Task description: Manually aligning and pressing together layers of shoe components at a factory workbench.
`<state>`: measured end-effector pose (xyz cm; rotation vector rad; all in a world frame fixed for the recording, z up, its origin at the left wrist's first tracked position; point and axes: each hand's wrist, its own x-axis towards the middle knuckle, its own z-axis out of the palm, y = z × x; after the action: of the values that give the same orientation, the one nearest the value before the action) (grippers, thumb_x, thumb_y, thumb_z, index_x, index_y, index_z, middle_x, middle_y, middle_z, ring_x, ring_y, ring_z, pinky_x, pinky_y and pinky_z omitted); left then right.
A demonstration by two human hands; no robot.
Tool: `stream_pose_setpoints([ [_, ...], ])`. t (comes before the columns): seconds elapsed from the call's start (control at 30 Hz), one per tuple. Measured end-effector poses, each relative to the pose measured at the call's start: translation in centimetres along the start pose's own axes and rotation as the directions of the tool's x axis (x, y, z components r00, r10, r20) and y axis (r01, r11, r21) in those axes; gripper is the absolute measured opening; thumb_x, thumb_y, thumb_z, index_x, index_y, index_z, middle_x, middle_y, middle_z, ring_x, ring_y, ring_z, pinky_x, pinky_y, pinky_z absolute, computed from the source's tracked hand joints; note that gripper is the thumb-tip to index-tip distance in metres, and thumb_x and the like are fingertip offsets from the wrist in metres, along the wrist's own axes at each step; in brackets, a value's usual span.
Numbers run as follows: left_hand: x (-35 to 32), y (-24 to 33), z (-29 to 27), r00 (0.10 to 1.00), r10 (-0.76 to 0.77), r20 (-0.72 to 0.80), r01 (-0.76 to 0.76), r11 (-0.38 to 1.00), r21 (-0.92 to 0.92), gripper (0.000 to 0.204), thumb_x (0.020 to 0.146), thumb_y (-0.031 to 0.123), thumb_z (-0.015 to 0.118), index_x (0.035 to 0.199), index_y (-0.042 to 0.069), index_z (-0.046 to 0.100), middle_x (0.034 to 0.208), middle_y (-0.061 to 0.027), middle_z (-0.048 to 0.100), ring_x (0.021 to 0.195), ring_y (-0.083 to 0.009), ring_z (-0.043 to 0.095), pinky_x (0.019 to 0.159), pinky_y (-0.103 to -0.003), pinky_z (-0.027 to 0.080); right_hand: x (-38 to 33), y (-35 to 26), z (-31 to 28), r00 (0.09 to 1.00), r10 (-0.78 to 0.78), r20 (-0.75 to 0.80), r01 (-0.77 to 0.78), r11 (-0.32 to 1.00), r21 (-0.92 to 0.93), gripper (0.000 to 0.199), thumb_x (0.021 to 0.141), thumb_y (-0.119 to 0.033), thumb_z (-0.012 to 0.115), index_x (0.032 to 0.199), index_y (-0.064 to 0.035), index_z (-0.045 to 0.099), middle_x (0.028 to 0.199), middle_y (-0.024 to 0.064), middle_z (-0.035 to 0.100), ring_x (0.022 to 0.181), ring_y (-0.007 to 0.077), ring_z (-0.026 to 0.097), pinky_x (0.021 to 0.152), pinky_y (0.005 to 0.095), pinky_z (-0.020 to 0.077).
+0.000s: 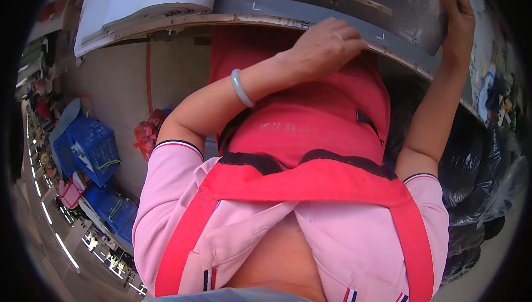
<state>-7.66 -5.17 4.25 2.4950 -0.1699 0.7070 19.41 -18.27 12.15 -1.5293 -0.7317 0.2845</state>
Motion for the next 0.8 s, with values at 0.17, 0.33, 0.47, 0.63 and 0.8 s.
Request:
stream_pose_setpoints([
  [0.17, 1.2, -5.2, -1.4, 0.976, -0.199, 0.084, 0.197, 0.980, 0.031, 0.022, 0.083, 0.021, 0.074, 0.102, 0.009, 0.074, 0.112, -0.0086, 0.069, 0.105, -0.0331, 0.063, 0.091, -0.043, 0.050, 3.0, 1.0, -1.6, 0.998, -0.054, -0.020, 0.057, 0.964, 0.258, 0.022, 0.097, -0.019, 0.069, 0.118, -0.0112, 0.069, 0.107, 0.0006, 0.072, 0.096, 0.0112, 0.068, 0.085, 0.0257, 0.0545],
  [0.33, 2.1, -5.7, -2.7, 0.951, -0.169, 0.257, 0.172, 0.985, 0.012, 0.017, 0.086, 0.020, 0.070, 0.098, 0.008, 0.074, 0.111, -0.0092, 0.069, 0.103, -0.0334, 0.064, 0.090, -0.043, 0.051, 1.7, 0.7, -0.1, 0.996, -0.087, 0.012, 0.080, 0.958, 0.275, 0.020, 0.096, -0.022, 0.068, 0.112, -0.0085, 0.068, 0.103, 0.0017, 0.071, 0.093, 0.0144, 0.067, 0.082, 0.0294, 0.0547],
  [0.47, 2.7, -4.8, -1.6, 0.952, -0.098, 0.291, 0.056, 0.987, 0.148, 0.017, 0.088, 0.016, 0.062, 0.099, 0.006, 0.071, 0.110, -0.0126, 0.068, 0.102, -0.0333, 0.065, 0.085, -0.042, 0.054, 1.3, 5.4, -4.6, 0.989, 0.120, 0.090, -0.147, 0.885, 0.442, 0.023, 0.096, -0.023, 0.069, 0.116, -0.0124, 0.069, 0.108, 0.0019, 0.072, 0.099, 0.0135, 0.068, 0.087, 0.0291, 0.0570],
  [0.63, 9.4, -1.3, 4.8, 0.884, 0.052, 0.465, -0.088, 0.995, 0.056, 0.026, 0.086, 0.011, 0.056, 0.108, 0.005, 0.068, 0.106, -0.0184, 0.069, 0.097, -0.0359, 0.067, 0.081, -0.043, 0.055, 0.0, 4.3, -2.4, 0.986, 0.162, 0.031, -0.156, 0.853, 0.498, 0.021, 0.096, -0.025, 0.068, 0.114, -0.0138, 0.068, 0.113, 0.0032, 0.071, 0.102, 0.0165, 0.069, 0.087, 0.0311, 0.0589],
  [0.8, 13.8, 0.0, 12.2, 0.946, 0.211, -0.246, -0.187, 0.975, 0.119, 0.023, 0.089, 0.011, 0.061, 0.108, -0.001, 0.068, 0.098, -0.0172, 0.071, 0.086, -0.0301, 0.069, 0.078, -0.041, 0.055, -1.5, 0.2, 4.5, 0.984, 0.177, -0.011, -0.134, 0.784, 0.607, 0.030, 0.096, -0.028, 0.069, 0.118, -0.0083, 0.064, 0.106, 0.0021, 0.069, 0.094, 0.0145, 0.065, 0.083, 0.0305, 0.0549],
])
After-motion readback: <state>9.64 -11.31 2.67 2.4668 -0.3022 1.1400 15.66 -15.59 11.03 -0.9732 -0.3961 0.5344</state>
